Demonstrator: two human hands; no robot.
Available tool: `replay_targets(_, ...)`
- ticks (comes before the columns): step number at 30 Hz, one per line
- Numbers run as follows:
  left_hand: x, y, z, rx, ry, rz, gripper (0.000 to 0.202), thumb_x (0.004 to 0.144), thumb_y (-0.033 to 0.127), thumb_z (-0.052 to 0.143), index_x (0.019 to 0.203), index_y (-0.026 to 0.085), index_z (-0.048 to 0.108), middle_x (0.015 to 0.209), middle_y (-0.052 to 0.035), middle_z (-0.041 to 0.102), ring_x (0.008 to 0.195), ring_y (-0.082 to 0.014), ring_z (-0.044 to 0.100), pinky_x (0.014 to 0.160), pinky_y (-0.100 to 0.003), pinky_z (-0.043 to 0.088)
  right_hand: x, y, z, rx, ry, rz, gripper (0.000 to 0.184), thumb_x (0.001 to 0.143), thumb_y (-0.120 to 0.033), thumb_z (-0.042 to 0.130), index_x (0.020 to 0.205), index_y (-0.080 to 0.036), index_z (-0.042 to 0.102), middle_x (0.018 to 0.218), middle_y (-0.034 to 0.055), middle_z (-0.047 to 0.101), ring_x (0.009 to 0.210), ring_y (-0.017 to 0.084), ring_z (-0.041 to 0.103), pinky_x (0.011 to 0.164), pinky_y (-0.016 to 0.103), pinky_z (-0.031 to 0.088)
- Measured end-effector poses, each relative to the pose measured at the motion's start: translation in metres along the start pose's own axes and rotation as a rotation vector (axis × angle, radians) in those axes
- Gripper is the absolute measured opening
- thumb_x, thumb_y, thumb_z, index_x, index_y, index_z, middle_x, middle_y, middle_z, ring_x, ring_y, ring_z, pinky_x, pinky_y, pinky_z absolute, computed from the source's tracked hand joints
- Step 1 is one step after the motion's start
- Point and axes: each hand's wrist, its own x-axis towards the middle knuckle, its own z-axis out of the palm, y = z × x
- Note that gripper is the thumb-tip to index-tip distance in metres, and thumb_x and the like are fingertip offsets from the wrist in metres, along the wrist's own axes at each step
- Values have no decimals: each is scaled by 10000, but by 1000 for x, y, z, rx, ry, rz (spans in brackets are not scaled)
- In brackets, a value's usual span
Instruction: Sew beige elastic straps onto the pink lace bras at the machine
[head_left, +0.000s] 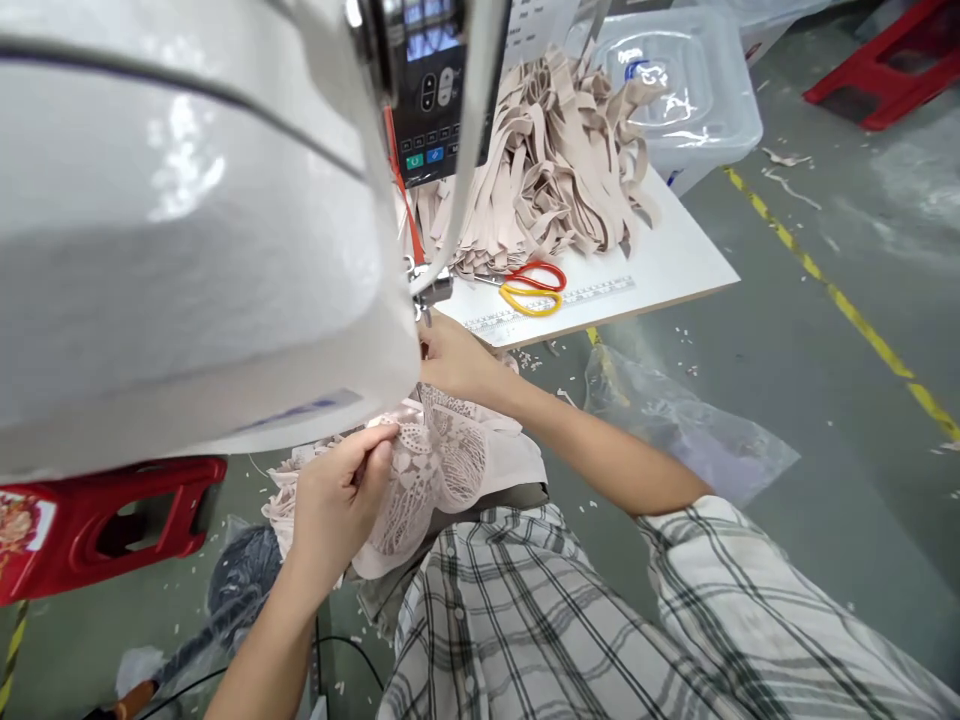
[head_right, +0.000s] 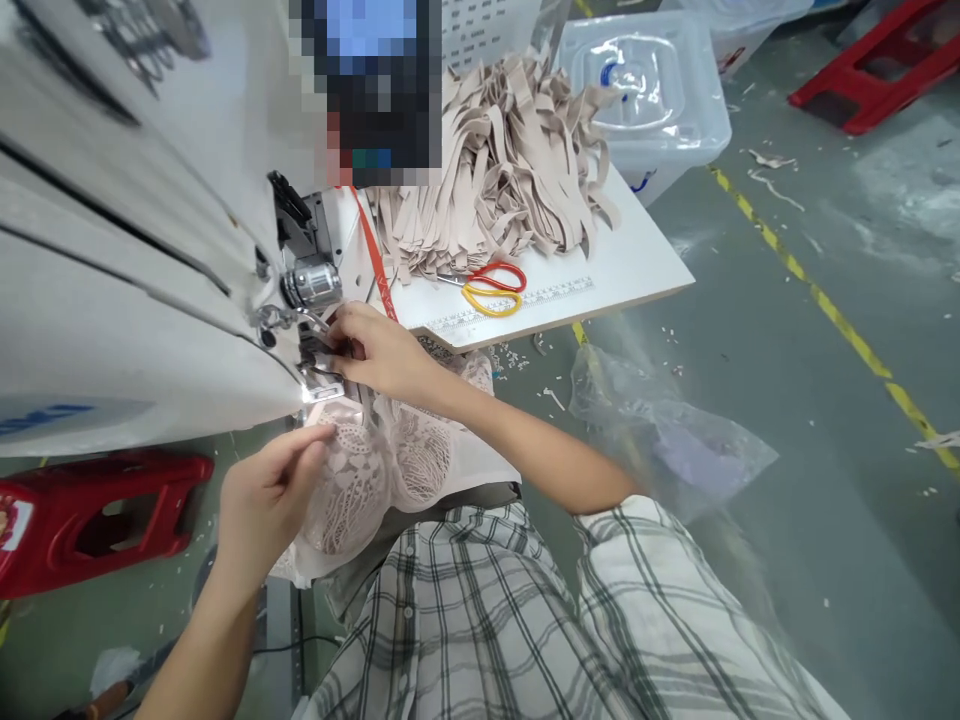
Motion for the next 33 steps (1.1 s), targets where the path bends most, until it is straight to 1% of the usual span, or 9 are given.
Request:
replay_targets(4,-6,-7,0,44,67,-1,196,926,226,595,1043,241,752,826,30,765,580,-87,632,549,-168,473,-2,0,3,15,37,8,32,808,-193,602,836,-183,593,975,51,612,786,171,541,696,306,457)
replay_targets(8,-9,-10,0,51,150,19,181,914,202,597,997,214,757,871,13,771,621,-91,639,587,-172,483,-3,1,8,-25,69,9,54,811,-218,640,845,-186,613,1007,57,624,831,189,565,756,329,474)
replay_targets(11,-9,-11,0,42,171,15,180,911,201,595,983,207,759,879,7,772,638,-96,645,608,-178,494,-3,2,10,-41,85,1,43,811,-205,634,848,-190,618,1019,57,619,884,205,574,804,349,472)
replay_targets(16,-8,-11,3,30,167,-17,193,907,220,584,974,216,766,849,6,767,590,-101,624,573,-192,487,-4,4,9,-26,89,13,53,799,-208,627,846,-190,611,1027,56,603,841,191,564,785,354,471)
replay_targets(20,-6,-10,4,29,139,-43,196,911,234,579,971,219,765,862,-2,769,606,-107,629,586,-197,489,-4,4,7,-23,85,8,54,780,-205,616,828,-188,596,1027,58,606,801,177,550,735,332,477)
replay_targets(24,-4,-9,5,24,129,-43,192,903,226,580,951,219,766,823,-1,763,577,-104,614,548,-195,465,-4,8,8,-35,85,-11,75,778,-210,619,847,-192,597,1030,60,611,760,163,532,702,313,481)
replay_targets(27,-3,-10,6,17,129,-33,195,908,231,575,957,219,763,850,-10,766,629,-116,645,576,-200,482,-5,9,8,-39,88,-18,66,783,-217,612,840,-194,588,1017,61,609,749,163,524,691,310,478)
replay_targets(30,-6,-12,7,6,130,-27,199,919,247,573,1003,221,752,936,-24,771,716,-134,682,635,-210,514,-6,8,7,-21,107,-24,48,787,-216,588,827,-191,582,1001,57,602,756,166,526,689,313,465)
replay_targets(33,-9,-17,8,3,137,-11,216,921,268,587,1074,214,730,1045,-47,765,864,-169,713,720,-228,542,-7,6,5,-7,118,-22,56,780,-208,590,829,-182,599,1010,57,597,784,167,535,692,304,454)
